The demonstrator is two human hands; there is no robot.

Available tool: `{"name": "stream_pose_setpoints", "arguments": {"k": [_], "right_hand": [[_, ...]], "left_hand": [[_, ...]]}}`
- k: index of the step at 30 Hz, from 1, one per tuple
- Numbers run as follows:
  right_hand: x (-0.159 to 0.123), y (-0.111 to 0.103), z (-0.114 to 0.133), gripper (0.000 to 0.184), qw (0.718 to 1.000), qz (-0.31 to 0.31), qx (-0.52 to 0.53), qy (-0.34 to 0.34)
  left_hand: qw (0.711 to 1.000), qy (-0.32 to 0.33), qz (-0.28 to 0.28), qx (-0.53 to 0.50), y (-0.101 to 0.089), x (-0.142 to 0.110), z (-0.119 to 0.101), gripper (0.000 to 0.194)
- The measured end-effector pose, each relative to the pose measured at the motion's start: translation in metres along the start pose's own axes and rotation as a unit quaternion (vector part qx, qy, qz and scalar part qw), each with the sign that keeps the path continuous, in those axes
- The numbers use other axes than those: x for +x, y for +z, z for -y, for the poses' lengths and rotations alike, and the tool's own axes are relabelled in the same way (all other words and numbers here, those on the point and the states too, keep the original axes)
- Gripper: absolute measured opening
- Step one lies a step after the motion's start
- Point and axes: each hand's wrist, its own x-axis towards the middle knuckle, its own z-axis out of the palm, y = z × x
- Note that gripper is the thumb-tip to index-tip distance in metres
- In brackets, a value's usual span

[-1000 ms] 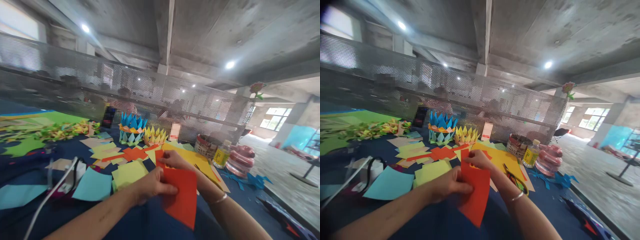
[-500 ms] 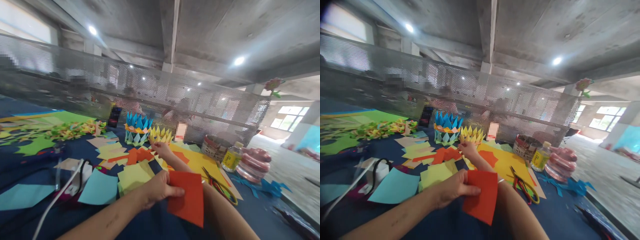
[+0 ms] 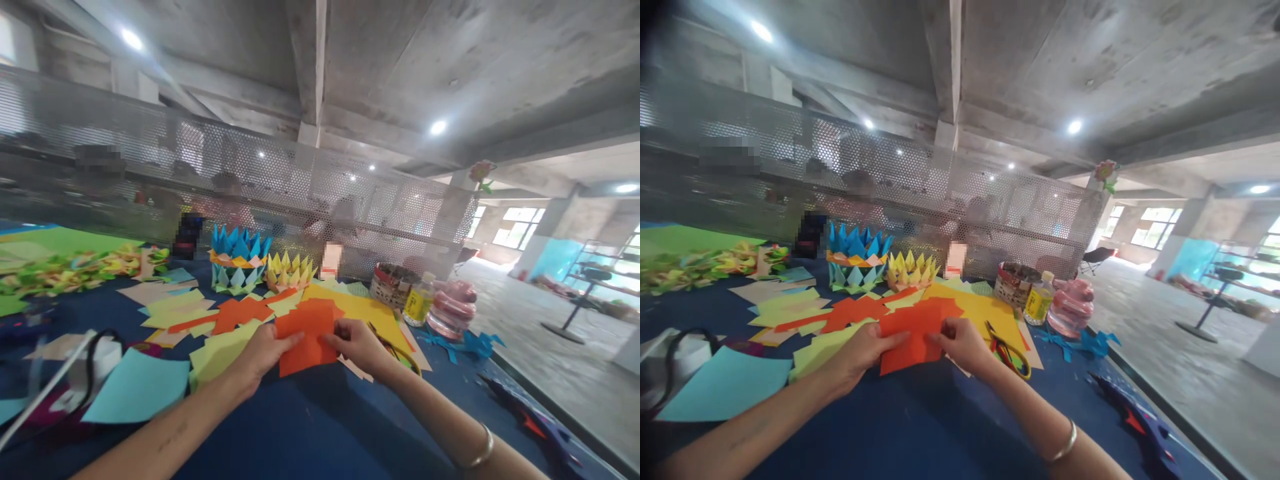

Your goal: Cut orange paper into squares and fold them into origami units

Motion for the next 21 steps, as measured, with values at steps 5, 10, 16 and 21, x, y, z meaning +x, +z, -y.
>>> {"name": "stream_pose_setpoints", "arguments": {"k": [5, 10, 16, 21], "right_hand": [[0.041, -0.023, -0.013, 0.027, 0.994, -0.098, -0.054, 0.003], [0.072, -0.031, -0.03, 0.026, 0.982, -0.095, -0.151, 0.061], [0.064, -0.015, -0.045, 0.035, 0.942, -0.114, -0.299, 0.098], [0.063, -0.024, -0.036, 0.048, 0.928, -0.128, -0.346, 0.054]], "left_hand": [[0.994, 0.017, -0.11, 0.007, -0.014, 0.015, 0.002, 0.029], [0.991, 0.029, -0.13, 0.011, -0.024, 0.02, 0.001, 0.03], [0.99, 0.021, -0.136, 0.022, -0.015, 0.013, -0.006, 0.016], [0.989, 0.019, -0.148, 0.016, -0.012, 0.011, -0.006, 0.018]]}}
